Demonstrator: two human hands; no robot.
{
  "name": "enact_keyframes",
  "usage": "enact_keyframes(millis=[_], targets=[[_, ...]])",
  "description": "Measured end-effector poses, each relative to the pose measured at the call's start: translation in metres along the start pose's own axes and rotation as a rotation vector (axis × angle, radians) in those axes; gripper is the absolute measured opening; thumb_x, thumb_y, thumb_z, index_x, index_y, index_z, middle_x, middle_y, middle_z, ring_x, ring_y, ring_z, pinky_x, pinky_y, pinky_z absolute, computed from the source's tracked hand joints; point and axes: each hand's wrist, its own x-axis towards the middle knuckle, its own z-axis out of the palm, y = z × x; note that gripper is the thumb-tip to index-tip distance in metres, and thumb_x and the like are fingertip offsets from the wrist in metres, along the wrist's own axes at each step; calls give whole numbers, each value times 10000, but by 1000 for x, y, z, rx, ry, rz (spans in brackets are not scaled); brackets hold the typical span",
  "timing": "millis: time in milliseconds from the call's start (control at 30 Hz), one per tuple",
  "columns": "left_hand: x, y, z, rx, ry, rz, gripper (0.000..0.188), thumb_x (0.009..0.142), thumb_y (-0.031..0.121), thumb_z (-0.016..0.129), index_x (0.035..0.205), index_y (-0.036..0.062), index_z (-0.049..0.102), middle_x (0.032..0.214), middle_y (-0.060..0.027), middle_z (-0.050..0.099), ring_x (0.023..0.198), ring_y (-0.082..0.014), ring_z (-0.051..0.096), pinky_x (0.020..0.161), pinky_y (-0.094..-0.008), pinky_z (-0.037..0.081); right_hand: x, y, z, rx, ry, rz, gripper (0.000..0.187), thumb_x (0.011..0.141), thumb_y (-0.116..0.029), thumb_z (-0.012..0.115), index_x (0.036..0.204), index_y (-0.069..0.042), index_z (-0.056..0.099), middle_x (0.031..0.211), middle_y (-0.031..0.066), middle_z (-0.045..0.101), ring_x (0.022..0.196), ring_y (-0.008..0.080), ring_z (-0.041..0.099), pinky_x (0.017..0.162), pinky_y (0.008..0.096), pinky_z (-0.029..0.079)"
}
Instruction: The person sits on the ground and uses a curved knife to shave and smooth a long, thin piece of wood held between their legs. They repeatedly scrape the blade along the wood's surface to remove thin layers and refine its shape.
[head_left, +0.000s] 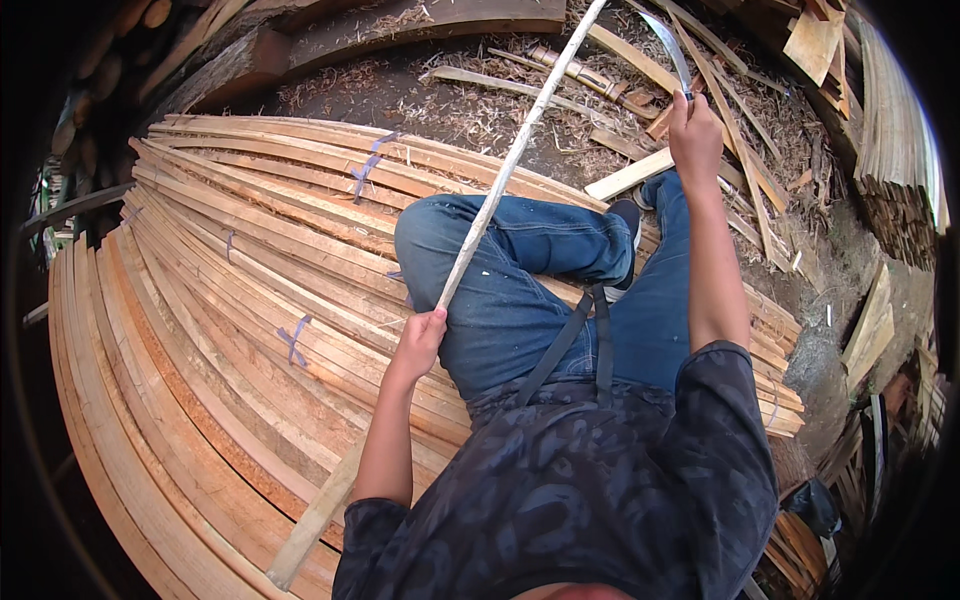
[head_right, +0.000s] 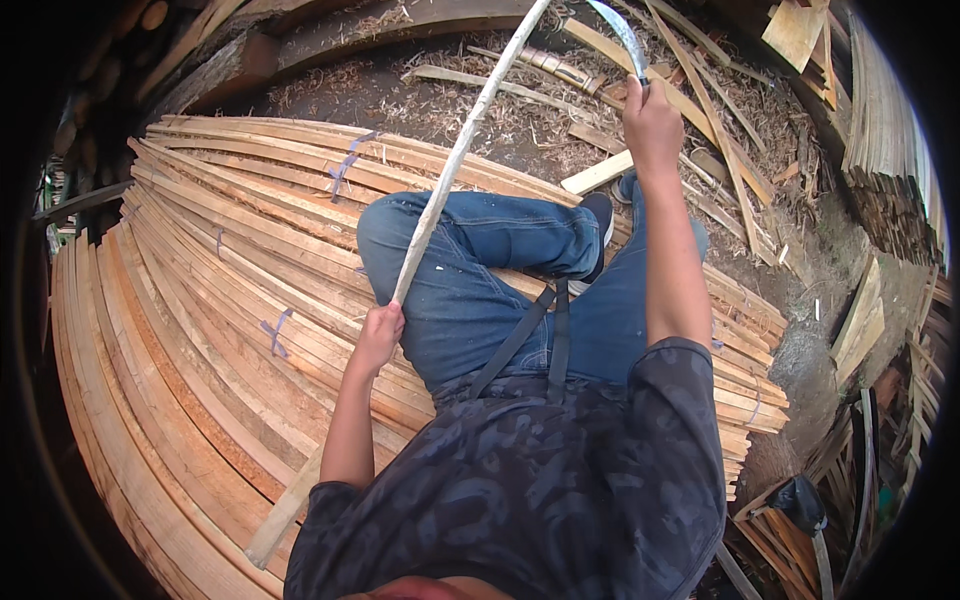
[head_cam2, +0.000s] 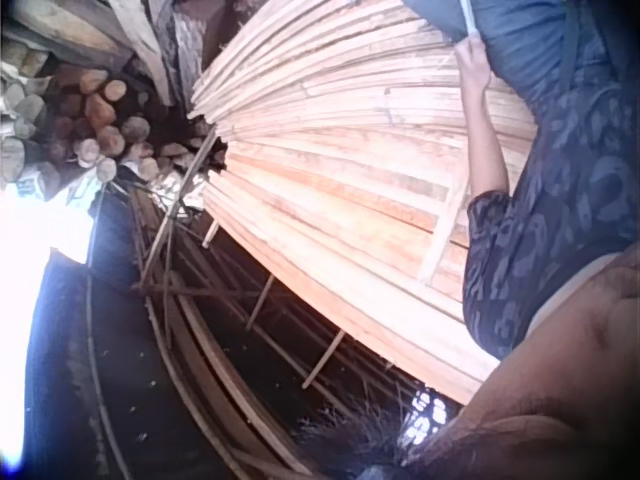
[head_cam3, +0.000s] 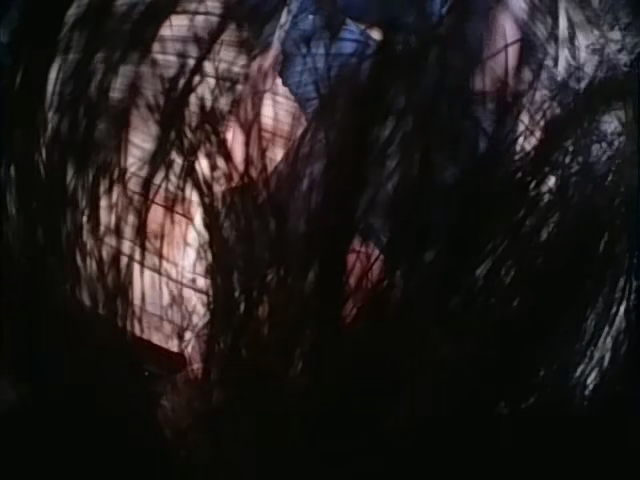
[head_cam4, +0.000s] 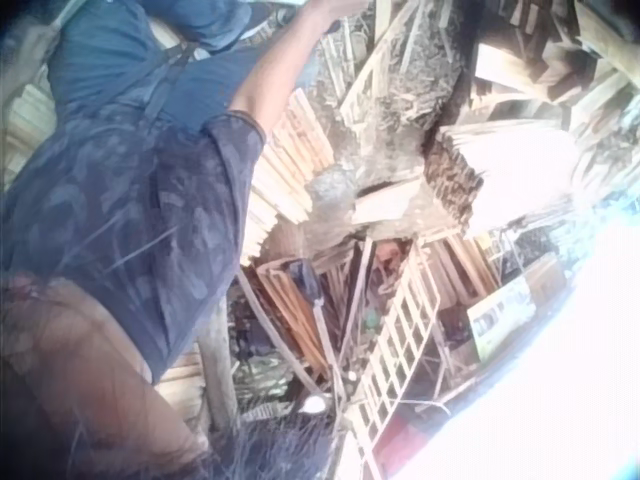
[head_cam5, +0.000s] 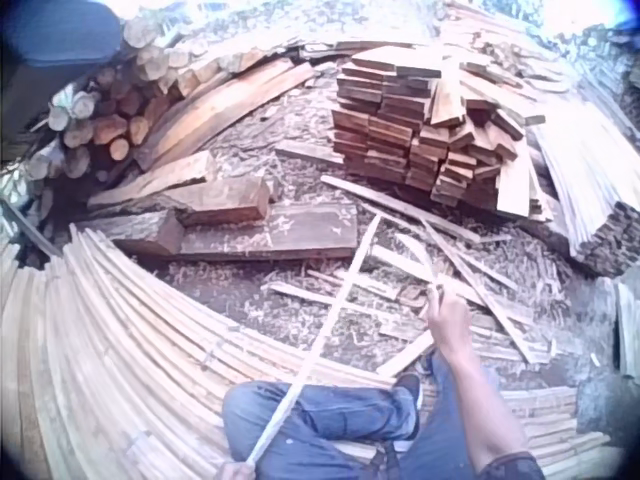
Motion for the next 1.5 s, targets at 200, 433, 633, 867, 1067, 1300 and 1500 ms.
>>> enact_keyframes(millis=[200,433,633,867,1067,1300,1500], targets=[[0,4,-3,3,-34,-46,522,1027,416,441,608,109,387,574,79,317,518,-36,272,456,-246,226,-66,-53,-1,-12,-338,-724,332,940,-378,575,818,-74,520,621,85,599,556,289,637,483,397,493],[-1,7,-1,36,-13,-89,552,1022,448,433,588,110,392,554,68,330,499,-39,282,451,-253,230,-102,-62,27,112,-383,-474,296,926,-347,601,865,-65,534,675,110,602,586,307,629,518,421,491],[0,16,1,78,-9,-116,597,1012,486,424,588,68,465,529,49,356,493,-56,319,460,-264,253,-58,-25,36,-92,-136,-573,297,913,-376,611,809,-108,536,648,78,601,551,261,636,462,386,496],[1,13,-3,133,-13,-102,655,1012,498,403,602,8,548,491,33,375,459,-59,342,449,-264,261,-97,-35,19,19,-401,-686,317,912,-386,608,897,-77,539,717,105,614,568,324,627,487,410,500],[0,17,1,-10,-16,-166,649,1017,482,403,609,0,549,475,49,347,432,-60,303,437,-258,234,-104,-17,28,23,-418,-660,280,909,-369,614,921,-94,563,704,76,613,582,292,629,526,392,503],[-1,17,1,-60,-14,-150,652,1017,489,401,611,-1,546,470,64,317,423,-51,279,429,-254,217,-136,-25,18,327,-461,-504,226,870,-247,685,920,-41,607,705,108,649,610,304,648,551,395,510],[1,13,-1,-44,-56,-79,716,971,616,386,632,0,523,454,62,288,381,-58,255,384,-245,197,-132,-48,6,378,-477,-174,244,882,-239,680,911,-14,588,624,150,611,598,332,642,543,400,491]])
